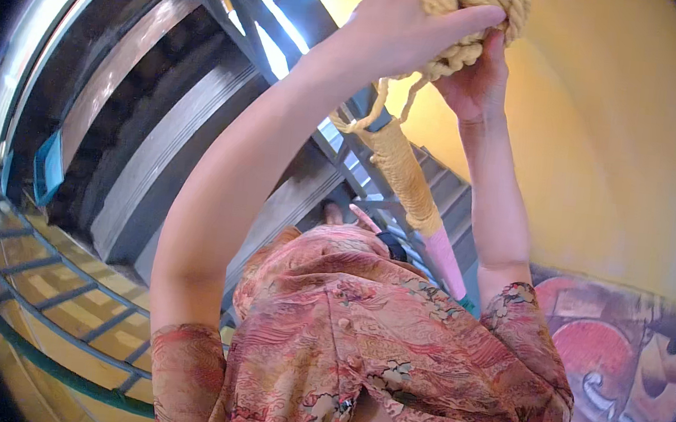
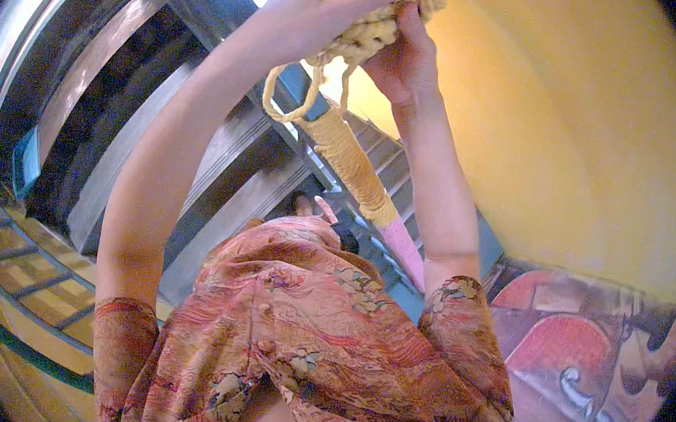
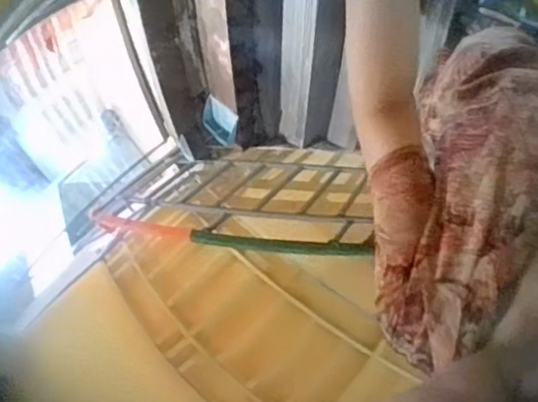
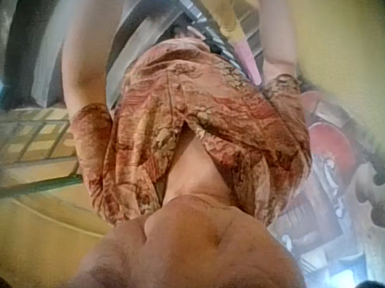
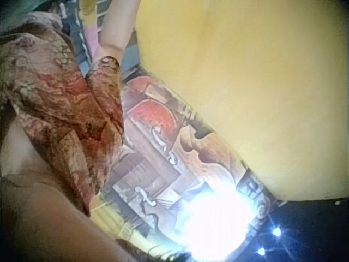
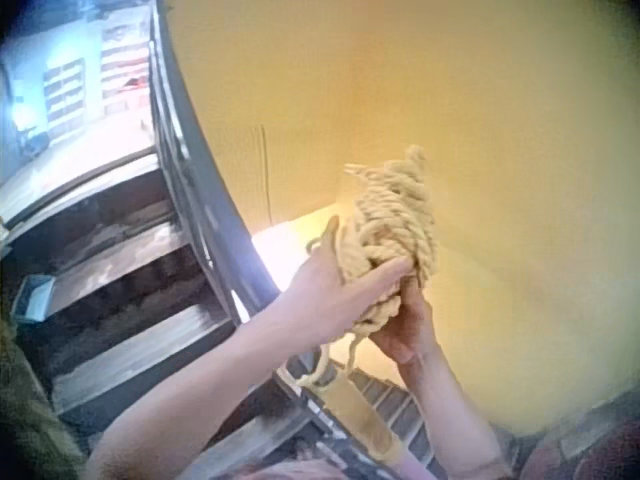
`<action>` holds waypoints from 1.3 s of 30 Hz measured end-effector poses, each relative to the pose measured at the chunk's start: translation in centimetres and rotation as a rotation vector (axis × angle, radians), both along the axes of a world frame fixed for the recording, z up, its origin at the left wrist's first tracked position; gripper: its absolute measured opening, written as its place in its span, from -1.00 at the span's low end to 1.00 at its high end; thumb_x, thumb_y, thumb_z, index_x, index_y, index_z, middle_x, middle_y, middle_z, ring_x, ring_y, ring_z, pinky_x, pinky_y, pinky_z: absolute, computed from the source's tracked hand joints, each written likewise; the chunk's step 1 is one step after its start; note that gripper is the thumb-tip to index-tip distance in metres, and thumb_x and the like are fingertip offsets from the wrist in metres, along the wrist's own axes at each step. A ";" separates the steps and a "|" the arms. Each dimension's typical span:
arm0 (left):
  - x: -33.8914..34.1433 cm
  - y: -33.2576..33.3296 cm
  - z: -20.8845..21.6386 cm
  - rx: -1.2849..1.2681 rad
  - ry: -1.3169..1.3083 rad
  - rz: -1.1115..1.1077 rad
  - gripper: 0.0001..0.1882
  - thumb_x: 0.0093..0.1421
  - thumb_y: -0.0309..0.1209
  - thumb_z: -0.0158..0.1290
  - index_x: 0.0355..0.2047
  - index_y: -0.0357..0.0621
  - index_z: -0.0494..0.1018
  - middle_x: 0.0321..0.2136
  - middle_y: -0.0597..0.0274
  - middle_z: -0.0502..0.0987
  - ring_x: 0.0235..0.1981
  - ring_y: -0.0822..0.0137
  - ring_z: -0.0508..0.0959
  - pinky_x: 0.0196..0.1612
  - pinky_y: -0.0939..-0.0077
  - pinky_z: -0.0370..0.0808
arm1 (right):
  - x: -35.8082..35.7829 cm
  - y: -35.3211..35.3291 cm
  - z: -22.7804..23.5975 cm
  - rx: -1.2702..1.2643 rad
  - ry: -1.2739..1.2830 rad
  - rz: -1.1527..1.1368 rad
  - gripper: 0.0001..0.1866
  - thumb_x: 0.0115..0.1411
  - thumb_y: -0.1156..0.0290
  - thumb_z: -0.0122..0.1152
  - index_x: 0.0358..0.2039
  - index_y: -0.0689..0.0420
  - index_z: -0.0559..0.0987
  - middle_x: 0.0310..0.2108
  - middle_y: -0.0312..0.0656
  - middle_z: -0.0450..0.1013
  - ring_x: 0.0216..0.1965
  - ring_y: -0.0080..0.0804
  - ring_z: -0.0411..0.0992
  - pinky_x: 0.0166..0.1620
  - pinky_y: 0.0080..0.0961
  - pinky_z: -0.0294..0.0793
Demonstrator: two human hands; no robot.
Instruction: The person wraps a yellow rope around a metal stair railing by hand, looping it multiple times around a padded section.
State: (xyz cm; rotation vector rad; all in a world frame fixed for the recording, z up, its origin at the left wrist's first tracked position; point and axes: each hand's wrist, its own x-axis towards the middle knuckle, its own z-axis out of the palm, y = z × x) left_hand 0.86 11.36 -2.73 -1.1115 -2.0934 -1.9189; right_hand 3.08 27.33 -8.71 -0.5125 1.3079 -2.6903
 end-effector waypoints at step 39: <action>7.0 -9.4 -19.8 1.517 -0.862 -0.034 -0.27 0.19 0.17 -0.07 0.13 -0.20 0.27 0.07 0.01 0.39 0.11 0.11 0.38 0.21 0.15 0.32 | -3.0 -2.5 -10.1 0.373 -0.382 0.557 -0.05 0.20 -0.38 -0.42 0.24 0.26 0.18 0.11 -0.02 0.34 0.00 -0.21 0.46 0.05 -0.30 0.48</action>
